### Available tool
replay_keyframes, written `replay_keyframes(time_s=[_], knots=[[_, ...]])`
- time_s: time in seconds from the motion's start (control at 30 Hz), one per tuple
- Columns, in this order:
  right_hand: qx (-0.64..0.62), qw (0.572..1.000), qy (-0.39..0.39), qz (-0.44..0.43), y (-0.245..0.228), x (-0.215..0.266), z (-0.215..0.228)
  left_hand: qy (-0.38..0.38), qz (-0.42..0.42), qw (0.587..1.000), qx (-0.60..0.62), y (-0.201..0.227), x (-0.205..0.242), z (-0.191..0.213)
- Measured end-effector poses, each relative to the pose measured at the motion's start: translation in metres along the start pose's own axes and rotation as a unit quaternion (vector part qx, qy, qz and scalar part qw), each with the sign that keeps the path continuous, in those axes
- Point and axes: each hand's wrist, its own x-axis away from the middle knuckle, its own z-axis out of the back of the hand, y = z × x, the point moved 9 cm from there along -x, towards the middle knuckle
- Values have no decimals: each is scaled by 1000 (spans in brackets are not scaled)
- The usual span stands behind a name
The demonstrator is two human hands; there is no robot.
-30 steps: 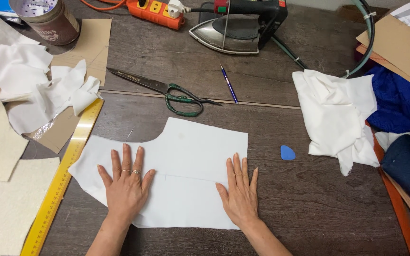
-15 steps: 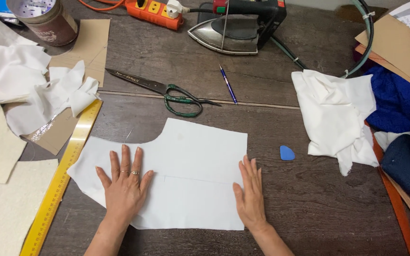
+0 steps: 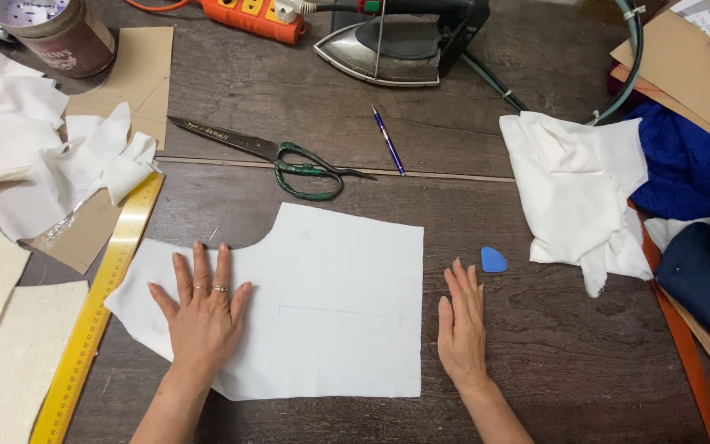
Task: The person measures and marks a white fabric piece using a yellow ruler and a blue pen. They align the ruler on the fabric and draw straight lines. The person then folds the fabric and moves it aside to clear the workspace.
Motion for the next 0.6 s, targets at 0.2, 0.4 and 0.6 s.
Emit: replay_keyframes(time_s=[0.2, 0.4, 0.6], knots=[[-11, 999, 23, 21, -2, -8, 10, 9, -4, 1000, -5, -4, 1, -3], [-35, 997, 29, 60, -21, -68, 14, 13, -9, 999, 45, -3, -3, 10], [9, 996, -12, 92, -21, -178, -25, 190, -50, 980, 31, -33, -9, 62]])
